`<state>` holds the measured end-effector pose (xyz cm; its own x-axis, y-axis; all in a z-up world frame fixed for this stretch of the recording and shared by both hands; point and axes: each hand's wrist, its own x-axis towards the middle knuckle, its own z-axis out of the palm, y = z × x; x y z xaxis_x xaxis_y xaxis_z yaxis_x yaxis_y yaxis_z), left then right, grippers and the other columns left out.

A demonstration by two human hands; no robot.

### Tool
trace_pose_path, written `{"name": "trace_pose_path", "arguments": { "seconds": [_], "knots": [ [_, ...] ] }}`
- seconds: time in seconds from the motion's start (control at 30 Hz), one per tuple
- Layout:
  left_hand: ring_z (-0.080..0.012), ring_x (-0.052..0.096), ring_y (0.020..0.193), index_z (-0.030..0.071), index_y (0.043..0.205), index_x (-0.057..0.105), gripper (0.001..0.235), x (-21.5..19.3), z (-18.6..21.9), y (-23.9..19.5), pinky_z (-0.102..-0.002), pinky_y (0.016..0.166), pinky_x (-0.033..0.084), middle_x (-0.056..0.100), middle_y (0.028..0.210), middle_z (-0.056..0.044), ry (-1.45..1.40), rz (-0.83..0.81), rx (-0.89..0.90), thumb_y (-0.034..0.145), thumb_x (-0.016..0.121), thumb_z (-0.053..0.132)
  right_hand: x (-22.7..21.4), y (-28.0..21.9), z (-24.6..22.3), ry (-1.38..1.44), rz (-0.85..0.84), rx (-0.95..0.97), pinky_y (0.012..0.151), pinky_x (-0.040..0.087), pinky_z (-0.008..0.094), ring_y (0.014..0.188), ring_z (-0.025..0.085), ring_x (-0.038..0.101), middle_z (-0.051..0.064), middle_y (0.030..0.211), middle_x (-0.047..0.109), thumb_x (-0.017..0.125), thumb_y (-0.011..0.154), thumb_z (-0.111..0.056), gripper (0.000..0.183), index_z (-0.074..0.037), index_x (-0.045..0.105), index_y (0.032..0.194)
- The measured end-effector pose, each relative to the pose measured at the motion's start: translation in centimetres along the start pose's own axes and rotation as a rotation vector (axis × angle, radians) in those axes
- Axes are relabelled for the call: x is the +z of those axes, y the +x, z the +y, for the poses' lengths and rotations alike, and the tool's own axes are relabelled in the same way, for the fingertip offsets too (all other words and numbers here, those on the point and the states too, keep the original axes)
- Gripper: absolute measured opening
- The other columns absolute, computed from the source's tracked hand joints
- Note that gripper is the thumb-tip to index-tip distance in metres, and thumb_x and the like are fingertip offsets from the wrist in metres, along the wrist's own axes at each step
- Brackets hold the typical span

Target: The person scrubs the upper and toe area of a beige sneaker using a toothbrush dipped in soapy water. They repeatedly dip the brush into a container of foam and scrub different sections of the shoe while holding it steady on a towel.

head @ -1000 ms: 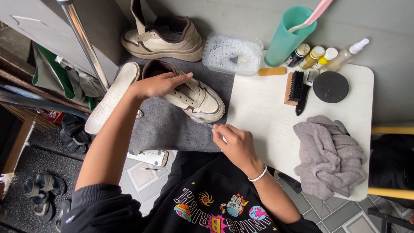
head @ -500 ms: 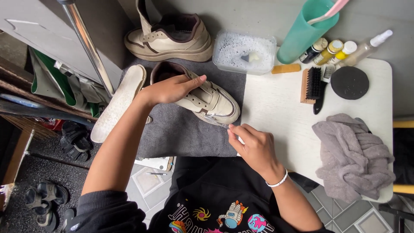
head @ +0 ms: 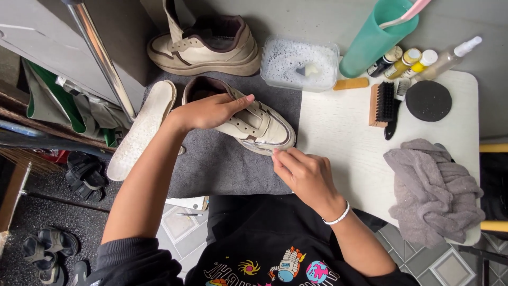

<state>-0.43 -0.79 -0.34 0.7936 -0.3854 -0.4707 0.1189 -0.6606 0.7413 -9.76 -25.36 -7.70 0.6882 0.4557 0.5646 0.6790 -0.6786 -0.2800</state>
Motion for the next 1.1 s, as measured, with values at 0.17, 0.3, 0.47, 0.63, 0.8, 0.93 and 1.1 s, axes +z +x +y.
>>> {"name": "trace_pose_path", "arguments": {
  "seconds": [0.17,0.3,0.47,0.63,0.8,0.93,1.1],
  "knots": [
    [-0.0392,0.064,0.120,0.003,0.116,0.074,0.070,-0.1,0.1,0.2,-0.050,0.109,0.042,0.072,0.116,-0.022,-0.002,-0.020,-0.008,0.100,0.036,0.058,-1.9,-1.8,1.5,-0.001,-0.035,0.052,0.042,0.046,0.023,0.039,0.018,0.056,-0.004,0.058,0.050,0.073,0.090,-0.013,0.023,-0.021,0.058,0.075],
    [-0.0377,0.065,0.119,0.003,0.116,0.075,0.069,-0.1,0.2,0.0,-0.049,0.108,0.042,0.073,0.115,-0.021,0.000,-0.015,0.005,0.100,0.035,0.058,-0.7,-1.0,0.7,-0.029,0.019,0.006,0.043,0.047,0.022,0.038,0.014,0.054,-0.007,0.059,0.048,0.074,0.091,-0.013,0.023,-0.022,0.059,0.076],
    [-0.0393,0.064,0.120,0.003,0.115,0.075,0.072,-0.1,0.0,0.5,-0.050,0.109,0.041,0.072,0.115,-0.022,0.023,-0.016,-0.013,0.099,0.035,0.060,-1.1,-0.5,0.7,-0.037,0.002,-0.021,0.042,0.047,0.024,0.038,0.017,0.055,-0.005,0.060,0.050,0.073,0.091,-0.013,0.027,-0.021,0.056,0.073],
    [-0.0383,0.064,0.121,0.004,0.115,0.075,0.070,-0.1,-0.4,0.6,-0.050,0.109,0.040,0.073,0.115,-0.021,0.002,-0.013,-0.020,0.099,0.035,0.060,-2.1,-1.4,1.4,-0.072,-0.023,0.030,0.044,0.047,0.022,0.038,0.017,0.053,-0.004,0.059,0.046,0.072,0.093,-0.013,0.025,-0.021,0.056,0.076],
    [-0.0403,0.063,0.121,0.002,0.117,0.074,0.073,-0.2,-0.6,1.0,-0.051,0.109,0.040,0.071,0.117,-0.024,0.025,-0.006,-0.023,0.100,0.035,0.061,0.1,0.6,0.3,0.008,0.046,-0.028,0.043,0.047,0.023,0.039,0.017,0.055,-0.005,0.061,0.049,0.070,0.096,-0.013,0.031,-0.020,0.053,0.071],
    [-0.0392,0.062,0.123,0.004,0.118,0.074,0.071,-0.1,0.3,0.4,-0.050,0.110,0.040,0.071,0.118,-0.022,0.019,-0.013,-0.031,0.099,0.035,0.061,-2.0,-0.7,1.6,-0.037,-0.018,-0.013,0.043,0.045,0.022,0.038,0.016,0.054,-0.006,0.059,0.047,0.073,0.093,-0.014,0.029,-0.022,0.053,0.073],
    [-0.0389,0.062,0.122,0.005,0.118,0.074,0.070,0.1,0.6,0.4,-0.050,0.110,0.040,0.072,0.118,-0.021,0.020,-0.003,-0.027,0.099,0.036,0.061,-1.5,-0.1,1.2,-0.001,0.010,-0.012,0.043,0.044,0.020,0.037,0.013,0.052,-0.007,0.059,0.046,0.072,0.095,-0.012,0.032,-0.021,0.051,0.073]
  ]
}}
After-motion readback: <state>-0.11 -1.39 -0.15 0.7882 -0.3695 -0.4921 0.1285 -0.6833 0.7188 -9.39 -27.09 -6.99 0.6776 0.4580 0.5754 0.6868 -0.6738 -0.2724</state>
